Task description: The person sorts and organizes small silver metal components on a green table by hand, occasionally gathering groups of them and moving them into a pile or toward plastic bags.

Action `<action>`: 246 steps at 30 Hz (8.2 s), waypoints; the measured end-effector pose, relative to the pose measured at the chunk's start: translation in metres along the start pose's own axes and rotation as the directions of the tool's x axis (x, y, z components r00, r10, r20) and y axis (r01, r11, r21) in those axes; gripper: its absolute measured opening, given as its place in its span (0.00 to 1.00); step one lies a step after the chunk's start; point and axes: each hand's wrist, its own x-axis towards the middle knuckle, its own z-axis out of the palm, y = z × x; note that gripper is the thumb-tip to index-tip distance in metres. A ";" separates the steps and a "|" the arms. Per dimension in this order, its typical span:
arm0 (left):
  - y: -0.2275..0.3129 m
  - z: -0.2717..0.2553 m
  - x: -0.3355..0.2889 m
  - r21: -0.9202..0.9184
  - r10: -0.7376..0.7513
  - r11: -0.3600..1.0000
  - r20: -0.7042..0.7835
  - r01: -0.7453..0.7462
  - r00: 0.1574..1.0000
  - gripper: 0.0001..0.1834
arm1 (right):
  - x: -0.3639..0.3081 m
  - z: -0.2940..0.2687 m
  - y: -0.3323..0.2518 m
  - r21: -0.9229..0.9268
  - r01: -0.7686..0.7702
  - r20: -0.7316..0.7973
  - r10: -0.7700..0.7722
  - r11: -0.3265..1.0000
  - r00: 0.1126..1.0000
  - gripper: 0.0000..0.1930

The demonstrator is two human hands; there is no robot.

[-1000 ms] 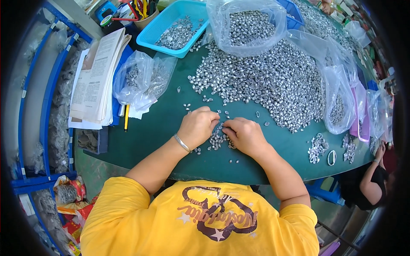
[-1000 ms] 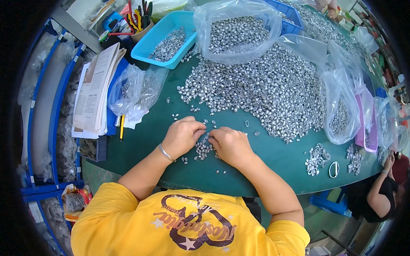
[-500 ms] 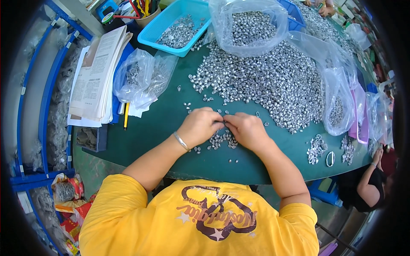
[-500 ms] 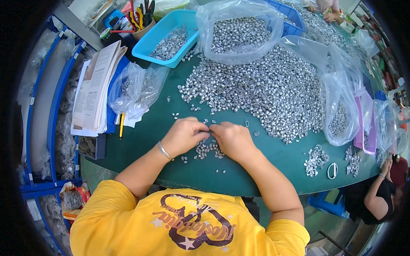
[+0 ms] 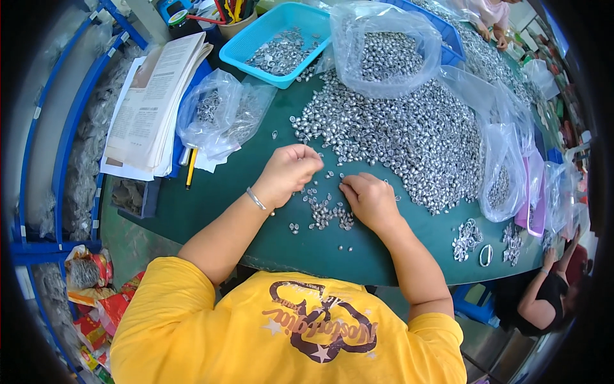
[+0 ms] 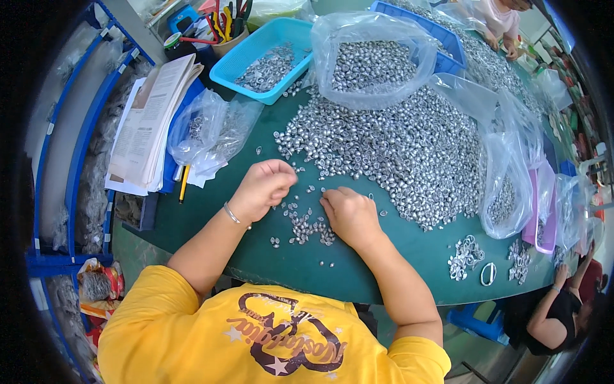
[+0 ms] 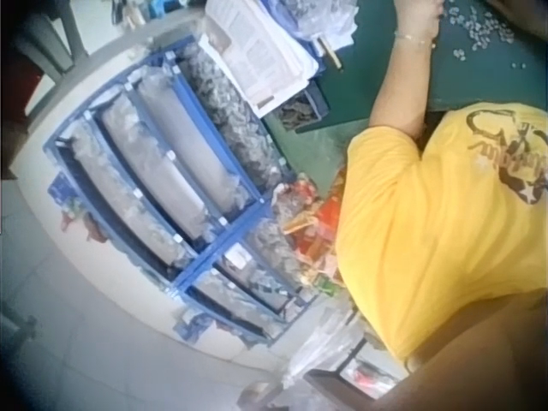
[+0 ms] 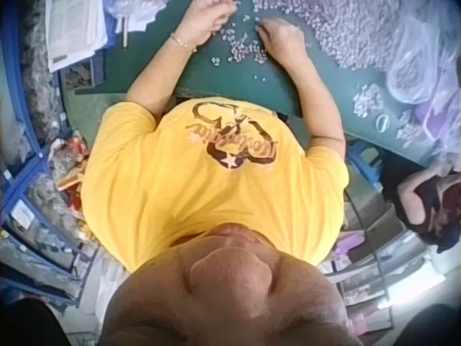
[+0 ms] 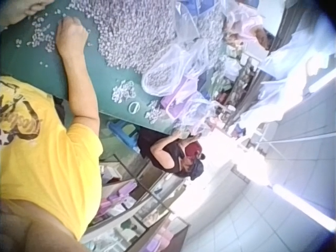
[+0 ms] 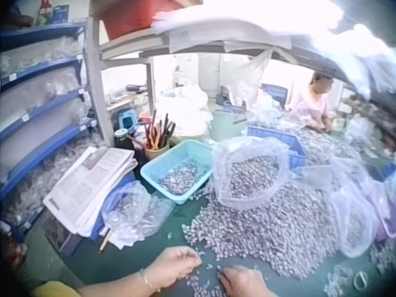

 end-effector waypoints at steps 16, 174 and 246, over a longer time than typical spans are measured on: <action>0.007 -0.024 -0.003 -0.390 -0.138 0.905 0.117 0.173 0.983 0.08 | 0.026 -0.012 0.018 0.764 -0.558 0.472 0.309 0.324 0.826 0.07; -0.007 0.036 -0.023 0.540 -0.295 0.826 0.170 0.161 0.940 0.03 | -0.088 -0.046 0.006 0.815 -0.571 0.479 0.438 0.099 0.761 0.04; -0.034 0.041 -0.052 0.768 0.222 0.362 0.480 -0.529 0.849 0.07 | -0.080 -0.019 -0.018 0.361 -0.113 0.108 0.079 0.926 0.991 0.07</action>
